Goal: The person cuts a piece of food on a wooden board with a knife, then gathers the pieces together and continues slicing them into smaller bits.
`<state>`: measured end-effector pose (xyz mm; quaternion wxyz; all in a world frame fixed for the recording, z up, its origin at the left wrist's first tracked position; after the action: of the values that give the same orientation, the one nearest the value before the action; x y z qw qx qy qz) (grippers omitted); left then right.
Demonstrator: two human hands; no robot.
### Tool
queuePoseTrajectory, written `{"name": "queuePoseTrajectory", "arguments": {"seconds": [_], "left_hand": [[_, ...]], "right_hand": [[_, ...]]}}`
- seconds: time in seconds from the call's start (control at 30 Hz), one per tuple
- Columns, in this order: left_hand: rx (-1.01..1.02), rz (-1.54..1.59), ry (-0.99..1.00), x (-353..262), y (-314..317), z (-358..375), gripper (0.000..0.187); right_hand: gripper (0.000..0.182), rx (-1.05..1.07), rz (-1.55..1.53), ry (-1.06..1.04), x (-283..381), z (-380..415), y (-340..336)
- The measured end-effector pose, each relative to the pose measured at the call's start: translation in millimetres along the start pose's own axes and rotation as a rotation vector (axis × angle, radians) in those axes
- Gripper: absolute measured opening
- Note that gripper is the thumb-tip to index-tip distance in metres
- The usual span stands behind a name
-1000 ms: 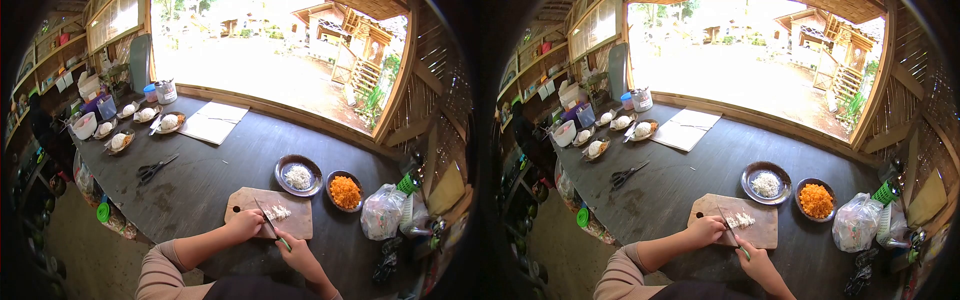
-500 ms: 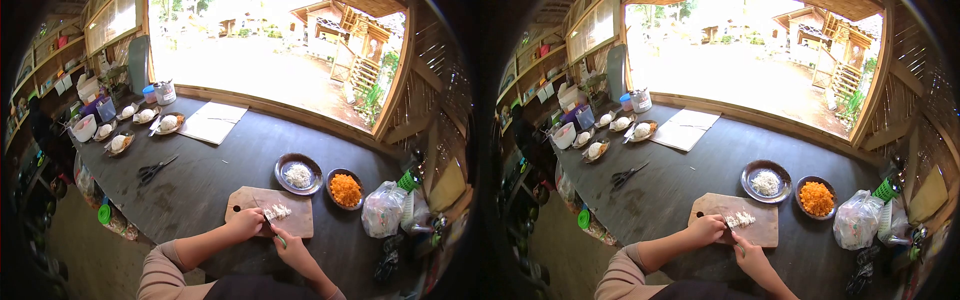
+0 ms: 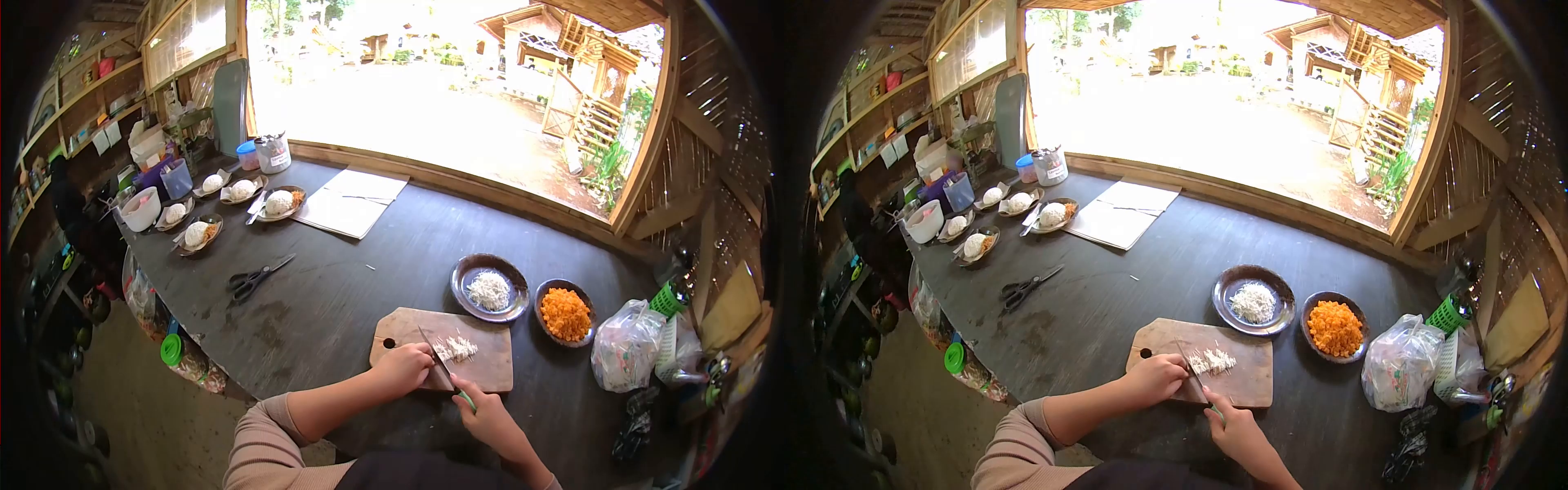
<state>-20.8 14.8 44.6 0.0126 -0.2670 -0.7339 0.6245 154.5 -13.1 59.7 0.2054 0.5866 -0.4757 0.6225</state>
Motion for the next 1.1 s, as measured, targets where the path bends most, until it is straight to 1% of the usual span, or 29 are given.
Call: {"name": "queuePoseTrajectory", "arguments": {"seconds": [0.03, 0.1, 0.2, 0.43, 0.63, 0.7, 0.73, 0.8, 0.93, 1.0, 1.1], "left_hand": [[-0.002, -0.003, -0.002, 0, 0, 0, 0.016], [-0.008, 0.003, 0.002, 0, 0, 0, 0.016], [-0.019, 0.006, 0.011, 0, 0, 0, 0.017], [-0.026, -0.022, 0.003, 0, 2, 0, 0.017], [0.002, -0.042, 0.013, -1, 3, -1, 0.017], [-0.009, -0.054, 0.022, -4, 1, 0, 0.017], [-0.021, -0.067, 0.023, -4, -1, 1, 0.017], [-0.003, -0.085, 0.016, -4, -1, 1, 0.017], [0.014, -0.101, 0.028, -3, 1, -2, 0.017], [0.012, -0.092, 0.023, -3, 0, -1, 0.018], [-0.003, -0.076, 0.021, -1, 3, -1, 0.018]], "right_hand": [[0.039, -0.001, -0.001, 0.001, 0, 1, 0], [0.039, 0.009, 0.008, 0.088, 2, 1, 0], [0.039, 0.021, 0.023, 0.128, 3, 1, 0], [0.038, -0.002, -0.015, 0.093, 3, 2, -2], [0.04, 0.016, 0.013, 0.136, -1, 3, -1], [0.041, 0.01, -0.029, 0.033, 4, 3, -2], [0.041, 0.013, -0.031, 0.038, 4, 3, -1], [0.039, 0.033, -0.008, 0.159, -1, 2, 0], [0.038, 0.036, -0.03, 0.17, -7, -2, 5], [0.041, -0.015, -0.049, -0.004, -9, -8, 7], [0.04, -0.004, -0.009, 0.005, -13, -15, 12]]}}
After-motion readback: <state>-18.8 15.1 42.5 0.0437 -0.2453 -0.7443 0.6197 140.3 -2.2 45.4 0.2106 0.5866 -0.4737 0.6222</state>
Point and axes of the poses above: each hand's wrist, its own z-axis away from the middle knuckle, its own y-axis out of the palm, x = y × z, the point moved 6 cm from there along -z, towards the middle knuckle, and after that the axes turned 15 degrees about -z, right-handed, at the moved point
